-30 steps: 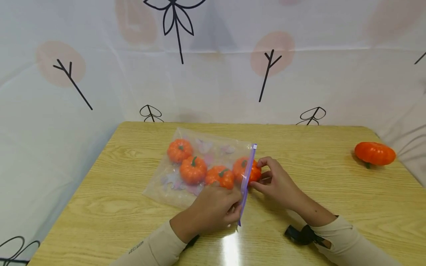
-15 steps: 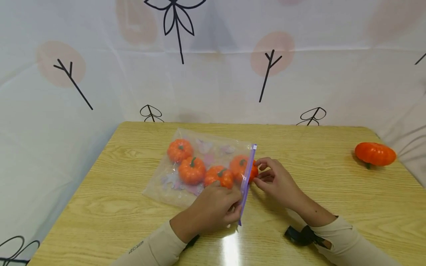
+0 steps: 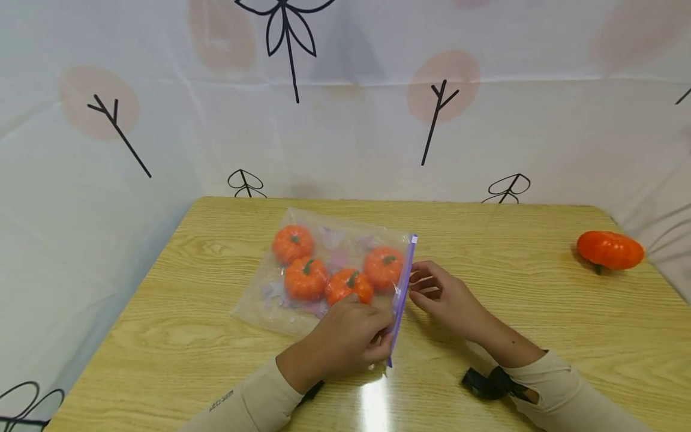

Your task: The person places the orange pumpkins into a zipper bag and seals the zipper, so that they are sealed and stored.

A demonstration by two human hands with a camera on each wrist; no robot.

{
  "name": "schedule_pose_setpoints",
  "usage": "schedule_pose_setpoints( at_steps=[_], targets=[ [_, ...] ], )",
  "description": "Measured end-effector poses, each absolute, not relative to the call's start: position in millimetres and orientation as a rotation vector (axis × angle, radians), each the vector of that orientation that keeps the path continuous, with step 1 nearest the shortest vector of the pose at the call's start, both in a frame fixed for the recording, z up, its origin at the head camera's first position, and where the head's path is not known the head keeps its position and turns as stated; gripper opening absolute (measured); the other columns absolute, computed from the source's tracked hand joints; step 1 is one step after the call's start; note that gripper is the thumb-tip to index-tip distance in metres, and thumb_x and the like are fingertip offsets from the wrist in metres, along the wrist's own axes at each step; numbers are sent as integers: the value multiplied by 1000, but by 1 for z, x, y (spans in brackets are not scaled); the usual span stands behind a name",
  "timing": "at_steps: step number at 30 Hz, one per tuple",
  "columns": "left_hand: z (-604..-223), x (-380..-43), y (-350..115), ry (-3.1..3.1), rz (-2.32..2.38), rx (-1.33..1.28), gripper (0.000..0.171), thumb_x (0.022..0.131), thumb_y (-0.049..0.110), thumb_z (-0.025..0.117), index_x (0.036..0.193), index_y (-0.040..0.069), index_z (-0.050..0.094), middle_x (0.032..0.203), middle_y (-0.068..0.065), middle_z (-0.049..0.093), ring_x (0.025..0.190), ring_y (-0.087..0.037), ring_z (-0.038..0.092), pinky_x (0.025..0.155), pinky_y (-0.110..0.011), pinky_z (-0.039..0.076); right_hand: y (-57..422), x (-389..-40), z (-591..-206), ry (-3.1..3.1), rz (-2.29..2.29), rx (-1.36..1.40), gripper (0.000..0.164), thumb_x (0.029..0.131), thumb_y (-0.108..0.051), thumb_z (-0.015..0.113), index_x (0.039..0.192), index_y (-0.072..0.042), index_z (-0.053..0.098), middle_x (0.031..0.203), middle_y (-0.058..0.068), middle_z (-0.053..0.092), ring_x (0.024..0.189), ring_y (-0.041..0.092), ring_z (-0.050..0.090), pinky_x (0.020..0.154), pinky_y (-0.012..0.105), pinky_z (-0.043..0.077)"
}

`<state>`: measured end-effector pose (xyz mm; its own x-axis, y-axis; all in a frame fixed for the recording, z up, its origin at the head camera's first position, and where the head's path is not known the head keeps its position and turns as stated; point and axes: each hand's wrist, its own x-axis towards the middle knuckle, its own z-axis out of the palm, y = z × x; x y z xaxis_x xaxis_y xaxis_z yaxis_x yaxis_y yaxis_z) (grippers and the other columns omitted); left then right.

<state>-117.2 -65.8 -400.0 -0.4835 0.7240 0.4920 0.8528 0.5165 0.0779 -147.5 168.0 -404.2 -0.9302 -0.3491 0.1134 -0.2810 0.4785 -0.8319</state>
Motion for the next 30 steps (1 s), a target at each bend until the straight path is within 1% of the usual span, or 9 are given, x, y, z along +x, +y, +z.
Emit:
schedule_pose_setpoints(
  at_steps=[4, 9, 13, 17, 22, 30],
  targets=[
    [-399, -117, -66, -2381, -453, -1305, 22, 82, 22, 69, 72, 23, 50, 58, 17, 42, 52, 3, 33, 60, -17, 24, 168, -147, -405, 2625, -1438, -588, 40, 94, -6, 65, 132, -6, 53, 119, 16, 65, 106, 30, 67, 87, 33, 56],
    [-399, -117, -66, -2368, -435, -1303, 22, 81, 23, 70, 72, 23, 49, 58, 17, 42, 52, 3, 33, 59, -17, 23, 169, -147, -404, 2615, -1396, -617, 41, 96, -11, 64, 136, -8, 53, 124, 15, 64, 110, 31, 66, 90, 42, 55],
    [-400, -117, -66, -2365, -420, -1304, 23, 81, 23, 69, 72, 23, 49, 58, 17, 42, 52, 3, 32, 59, -17, 22, 169, -146, -404, 2610, -1386, -632, 44, 96, -12, 64, 138, -7, 52, 131, 18, 59, 112, 34, 65, 91, 48, 55],
    [-400, -118, -65, -2370, -416, -1308, 23, 82, 23, 69, 72, 23, 49, 57, 17, 42, 52, 3, 31, 59, -16, 21, 169, -146, -405, 2609, -1387, -672, 47, 96, -10, 65, 140, -7, 51, 136, 20, 55, 112, 36, 65, 90, 49, 55],
    [-399, -118, -65, -2401, -405, -1315, 22, 83, 24, 69, 73, 23, 49, 58, 17, 43, 53, 4, 31, 59, -16, 22, 169, -146, -406, 2596, -1376, -700, 48, 96, -13, 65, 141, -7, 51, 134, 19, 58, 111, 34, 65, 90, 47, 56],
    [-400, -118, -66, -2396, -404, -1315, 22, 84, 24, 68, 72, 23, 49, 58, 17, 42, 53, 4, 31, 59, -17, 22, 170, -144, -403, 2573, -1317, -710, 53, 97, -17, 64, 146, -7, 47, 125, 14, 66, 108, 29, 67, 90, 44, 54]
  ],
)
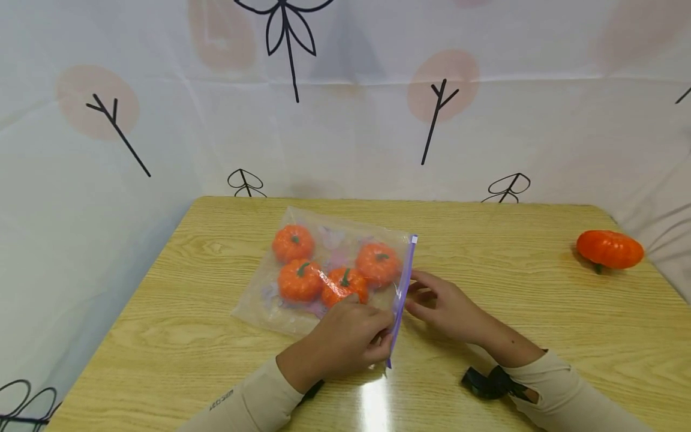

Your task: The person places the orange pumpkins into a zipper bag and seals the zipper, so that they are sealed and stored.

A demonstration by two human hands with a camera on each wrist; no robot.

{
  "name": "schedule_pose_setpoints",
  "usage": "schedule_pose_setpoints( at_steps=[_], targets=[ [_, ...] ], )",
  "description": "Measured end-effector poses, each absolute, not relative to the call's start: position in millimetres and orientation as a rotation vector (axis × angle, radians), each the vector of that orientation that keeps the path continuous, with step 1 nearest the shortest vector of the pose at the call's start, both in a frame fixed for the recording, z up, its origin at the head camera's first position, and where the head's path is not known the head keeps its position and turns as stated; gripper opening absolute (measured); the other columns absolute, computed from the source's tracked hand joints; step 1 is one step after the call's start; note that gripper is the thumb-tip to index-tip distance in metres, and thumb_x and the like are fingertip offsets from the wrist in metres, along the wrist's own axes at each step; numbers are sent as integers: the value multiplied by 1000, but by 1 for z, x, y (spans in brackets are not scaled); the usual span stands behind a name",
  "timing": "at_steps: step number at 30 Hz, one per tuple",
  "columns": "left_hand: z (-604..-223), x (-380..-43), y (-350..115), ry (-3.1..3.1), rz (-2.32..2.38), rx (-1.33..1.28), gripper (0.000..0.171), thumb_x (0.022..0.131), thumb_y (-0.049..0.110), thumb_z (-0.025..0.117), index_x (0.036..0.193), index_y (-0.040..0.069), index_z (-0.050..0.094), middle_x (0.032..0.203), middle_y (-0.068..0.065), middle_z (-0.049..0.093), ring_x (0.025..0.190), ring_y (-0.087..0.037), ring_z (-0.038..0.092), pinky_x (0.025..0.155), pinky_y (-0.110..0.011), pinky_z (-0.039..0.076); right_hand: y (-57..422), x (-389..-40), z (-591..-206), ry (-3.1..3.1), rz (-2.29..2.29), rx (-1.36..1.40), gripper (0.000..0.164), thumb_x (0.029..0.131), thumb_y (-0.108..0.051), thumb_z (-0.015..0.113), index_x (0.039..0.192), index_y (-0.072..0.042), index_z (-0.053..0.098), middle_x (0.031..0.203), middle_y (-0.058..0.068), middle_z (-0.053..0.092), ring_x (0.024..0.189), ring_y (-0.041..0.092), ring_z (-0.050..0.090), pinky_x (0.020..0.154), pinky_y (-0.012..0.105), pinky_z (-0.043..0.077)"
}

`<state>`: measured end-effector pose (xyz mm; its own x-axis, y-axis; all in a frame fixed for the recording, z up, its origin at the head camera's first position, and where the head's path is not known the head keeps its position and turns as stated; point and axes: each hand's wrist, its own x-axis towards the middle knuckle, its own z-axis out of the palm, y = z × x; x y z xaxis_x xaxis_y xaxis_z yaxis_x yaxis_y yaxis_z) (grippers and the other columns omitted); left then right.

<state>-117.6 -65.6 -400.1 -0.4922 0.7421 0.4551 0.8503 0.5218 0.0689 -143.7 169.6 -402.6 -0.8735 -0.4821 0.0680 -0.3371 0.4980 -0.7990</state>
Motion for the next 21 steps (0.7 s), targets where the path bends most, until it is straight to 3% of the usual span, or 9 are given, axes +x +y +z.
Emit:
schedule_pose_setpoints(
  at_steps=[4, 10, 18, 21],
  targets=[
    [-400, -117, -66, -2387, -410, -1316, 23, 83, 23, 68, 72, 23, 49, 58, 18, 42, 53, 5, 31, 59, -17, 22, 170, -143, -403, 2573, -1280, -745, 53, 97, -18, 64, 146, -7, 47, 124, 11, 66, 108, 27, 66, 89, 39, 54],
    [-401, -118, -66, -2377, -428, -1320, 23, 84, 23, 68, 72, 24, 48, 57, 17, 42, 53, 5, 30, 60, -17, 23, 170, -145, -406, 2568, -1244, -833, 52, 97, -19, 65, 145, -9, 49, 137, 7, 61, 124, 26, 57, 98, 41, 52],
    [-400, -118, -66, -2383, -431, -1319, 23, 83, 22, 68, 71, 24, 48, 57, 18, 42, 53, 5, 31, 61, -17, 23, 170, -148, -407, 2498, -1261, -935, 56, 97, -17, 64, 150, -14, 45, 150, 3, 51, 138, 26, 46, 112, 29, 37],
    [-400, -118, -66, -2389, -440, -1315, 24, 83, 22, 68, 71, 24, 48, 57, 18, 42, 53, 5, 31, 61, -17, 23, 169, -148, -408, 2526, -1230, -984, 56, 96, -15, 65, 148, -13, 47, 148, 4, 52, 136, 27, 47, 113, 36, 37]
  ],
)
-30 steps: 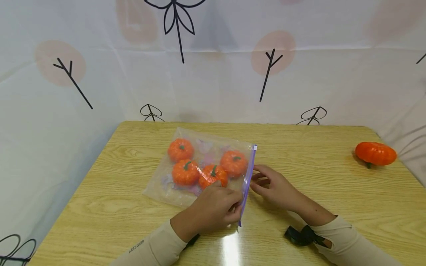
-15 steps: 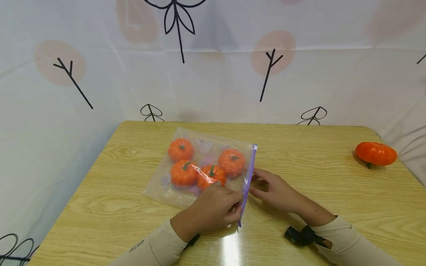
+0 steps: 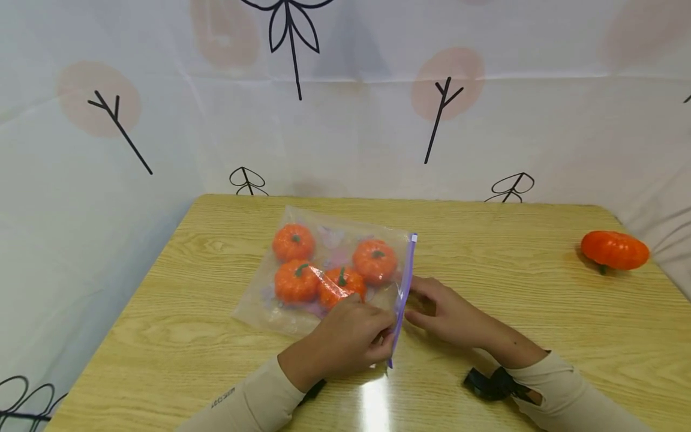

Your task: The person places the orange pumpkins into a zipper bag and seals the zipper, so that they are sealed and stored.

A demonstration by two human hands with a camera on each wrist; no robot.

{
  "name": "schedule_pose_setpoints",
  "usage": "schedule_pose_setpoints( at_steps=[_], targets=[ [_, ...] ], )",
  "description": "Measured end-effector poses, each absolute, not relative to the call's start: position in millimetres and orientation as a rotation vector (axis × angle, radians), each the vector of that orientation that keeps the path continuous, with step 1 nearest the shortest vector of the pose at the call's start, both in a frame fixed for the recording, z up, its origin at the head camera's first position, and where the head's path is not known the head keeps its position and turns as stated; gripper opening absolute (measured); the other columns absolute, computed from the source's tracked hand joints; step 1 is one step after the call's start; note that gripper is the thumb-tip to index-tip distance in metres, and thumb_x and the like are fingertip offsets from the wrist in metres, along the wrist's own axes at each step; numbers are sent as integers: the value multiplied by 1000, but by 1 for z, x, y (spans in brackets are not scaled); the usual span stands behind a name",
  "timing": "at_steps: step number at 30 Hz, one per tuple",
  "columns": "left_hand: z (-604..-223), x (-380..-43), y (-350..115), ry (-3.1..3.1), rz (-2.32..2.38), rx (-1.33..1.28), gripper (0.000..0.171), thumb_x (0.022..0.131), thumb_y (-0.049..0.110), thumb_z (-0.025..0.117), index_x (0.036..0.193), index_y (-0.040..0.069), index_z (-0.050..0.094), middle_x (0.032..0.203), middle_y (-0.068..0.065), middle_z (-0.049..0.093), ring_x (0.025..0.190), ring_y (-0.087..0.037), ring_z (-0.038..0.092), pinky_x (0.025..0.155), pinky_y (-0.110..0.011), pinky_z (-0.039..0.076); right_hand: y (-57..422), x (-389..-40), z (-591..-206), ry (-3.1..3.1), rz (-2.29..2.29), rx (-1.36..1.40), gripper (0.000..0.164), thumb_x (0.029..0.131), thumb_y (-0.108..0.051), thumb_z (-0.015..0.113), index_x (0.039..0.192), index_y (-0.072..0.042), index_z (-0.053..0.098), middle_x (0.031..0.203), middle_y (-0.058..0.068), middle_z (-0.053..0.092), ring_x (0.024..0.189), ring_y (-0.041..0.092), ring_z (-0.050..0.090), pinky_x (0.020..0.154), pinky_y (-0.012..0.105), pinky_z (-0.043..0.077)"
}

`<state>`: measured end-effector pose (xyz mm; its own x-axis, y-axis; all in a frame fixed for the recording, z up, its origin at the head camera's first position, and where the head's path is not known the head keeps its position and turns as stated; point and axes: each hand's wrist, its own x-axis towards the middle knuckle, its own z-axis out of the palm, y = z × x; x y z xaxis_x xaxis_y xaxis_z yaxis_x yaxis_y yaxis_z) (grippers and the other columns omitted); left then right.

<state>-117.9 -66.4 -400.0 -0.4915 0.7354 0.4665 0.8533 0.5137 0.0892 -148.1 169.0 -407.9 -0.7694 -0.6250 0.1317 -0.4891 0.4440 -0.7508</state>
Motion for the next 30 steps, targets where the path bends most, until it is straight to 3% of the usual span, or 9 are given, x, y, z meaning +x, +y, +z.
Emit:
schedule_pose_setpoints(
  at_steps=[6, 16, 21, 30],
  targets=[
    [-399, -117, -67, -2393, -457, -1307, 24, 83, 22, 68, 70, 24, 48, 57, 18, 42, 53, 4, 31, 60, -17, 24, 168, -148, -409, 2513, -1215, -1067, 50, 93, -10, 67, 141, -11, 54, 140, 4, 60, 133, 28, 52, 114, 35, 35],
    [-399, -116, -66, -2417, -464, -1313, 26, 83, 21, 68, 69, 24, 47, 55, 18, 40, 52, 5, 28, 60, -17, 21, 171, -145, -405, 2548, -1192, -955, 41, 96, -14, 65, 137, -15, 59, 138, 2, 61, 132, 25, 53, 109, 40, 44],
    [-400, -116, -65, -2442, -451, -1309, 25, 84, 22, 68, 69, 24, 48, 56, 19, 41, 52, 6, 28, 60, -17, 23, 174, -147, -402, 2605, -1168, -950, 35, 96, -11, 64, 131, -12, 63, 134, 4, 65, 128, 25, 57, 102, 45, 50],
    [-400, -116, -65, -2477, -452, -1304, 24, 85, 23, 68, 70, 25, 49, 56, 19, 43, 52, 6, 30, 61, -17, 24, 179, -152, -399, 2761, -1095, -999, 30, 94, -7, 66, 123, -12, 68, 126, 4, 68, 120, 25, 62, 93, 41, 55]
  ],
)
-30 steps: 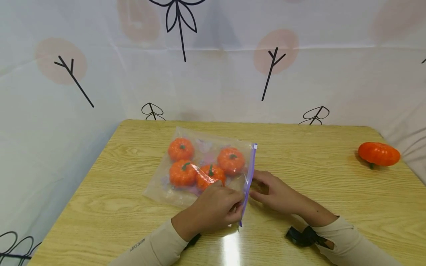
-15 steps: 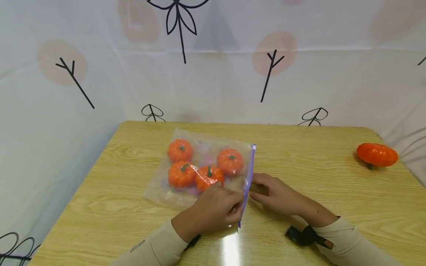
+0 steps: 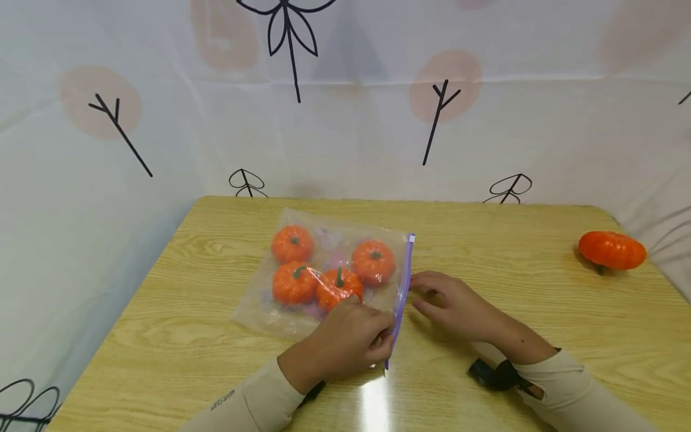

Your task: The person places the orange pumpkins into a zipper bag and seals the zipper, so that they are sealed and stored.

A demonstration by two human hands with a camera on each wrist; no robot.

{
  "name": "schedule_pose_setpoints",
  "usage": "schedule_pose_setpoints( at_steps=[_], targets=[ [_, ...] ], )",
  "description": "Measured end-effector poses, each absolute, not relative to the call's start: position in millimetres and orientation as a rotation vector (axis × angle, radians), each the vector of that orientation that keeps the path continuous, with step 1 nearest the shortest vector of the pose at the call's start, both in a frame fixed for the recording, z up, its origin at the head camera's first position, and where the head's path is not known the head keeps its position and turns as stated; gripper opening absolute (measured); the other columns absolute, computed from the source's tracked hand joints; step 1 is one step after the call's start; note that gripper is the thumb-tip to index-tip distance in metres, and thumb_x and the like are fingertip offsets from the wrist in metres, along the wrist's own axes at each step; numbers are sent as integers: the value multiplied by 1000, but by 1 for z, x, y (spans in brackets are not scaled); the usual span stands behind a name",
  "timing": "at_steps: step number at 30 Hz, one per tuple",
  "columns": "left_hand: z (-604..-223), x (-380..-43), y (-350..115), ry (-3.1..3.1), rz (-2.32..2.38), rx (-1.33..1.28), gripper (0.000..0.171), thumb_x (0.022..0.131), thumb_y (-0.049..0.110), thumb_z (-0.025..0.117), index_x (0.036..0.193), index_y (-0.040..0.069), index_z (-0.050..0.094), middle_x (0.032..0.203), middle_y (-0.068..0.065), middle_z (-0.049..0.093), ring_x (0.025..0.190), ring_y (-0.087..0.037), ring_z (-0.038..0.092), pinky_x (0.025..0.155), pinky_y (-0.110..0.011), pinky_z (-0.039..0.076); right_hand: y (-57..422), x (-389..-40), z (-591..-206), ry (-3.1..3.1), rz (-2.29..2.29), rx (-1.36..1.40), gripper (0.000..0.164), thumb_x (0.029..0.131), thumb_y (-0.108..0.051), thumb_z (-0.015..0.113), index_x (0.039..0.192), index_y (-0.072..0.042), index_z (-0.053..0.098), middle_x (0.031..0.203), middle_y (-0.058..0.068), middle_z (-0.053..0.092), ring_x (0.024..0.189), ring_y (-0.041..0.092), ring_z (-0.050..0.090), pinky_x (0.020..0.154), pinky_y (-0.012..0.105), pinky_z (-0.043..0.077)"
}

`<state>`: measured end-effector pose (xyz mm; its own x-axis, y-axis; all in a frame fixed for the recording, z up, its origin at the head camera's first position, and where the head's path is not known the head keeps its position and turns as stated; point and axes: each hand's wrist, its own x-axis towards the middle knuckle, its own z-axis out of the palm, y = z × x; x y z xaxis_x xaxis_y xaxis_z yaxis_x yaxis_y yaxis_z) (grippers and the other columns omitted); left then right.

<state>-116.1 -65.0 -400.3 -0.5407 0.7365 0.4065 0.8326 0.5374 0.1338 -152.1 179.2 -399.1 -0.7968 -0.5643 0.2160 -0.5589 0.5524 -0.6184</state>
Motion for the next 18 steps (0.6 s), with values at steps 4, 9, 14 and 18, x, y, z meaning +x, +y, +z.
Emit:
schedule_pose_setpoints(
  at_steps=[4, 9, 14, 18],
  targets=[
    [-400, -115, -65, -2502, -460, -1308, 23, 86, 24, 67, 71, 25, 50, 57, 20, 46, 52, 6, 32, 61, -17, 25, 181, -153, -396, 2787, -1087, -991, 25, 94, -8, 66, 118, -14, 70, 124, 4, 68, 117, 27, 63, 92, 44, 55],
    [-399, -115, -65, -2527, -456, -1307, 23, 87, 24, 66, 71, 25, 50, 57, 19, 47, 52, 5, 33, 61, -17, 25, 186, -154, -394, 2811, -1063, -966, 23, 94, -7, 66, 116, -10, 70, 125, 11, 67, 116, 32, 63, 89, 47, 56],
    [-399, -116, -65, -2524, -454, -1311, 23, 88, 24, 66, 71, 25, 50, 57, 19, 47, 52, 5, 34, 61, -17, 24, 191, -155, -391, 2825, -1026, -883, 24, 94, -8, 66, 118, -8, 69, 129, 14, 64, 120, 35, 61, 91, 49, 54],
    [-399, -116, -65, -2527, -446, -1313, 23, 88, 24, 66, 71, 25, 50, 58, 20, 47, 52, 6, 35, 61, -17, 24, 195, -156, -387, 2844, -1015, -836, 24, 95, -10, 66, 119, -7, 69, 131, 15, 63, 120, 35, 60, 90, 50, 54]
  ],
)
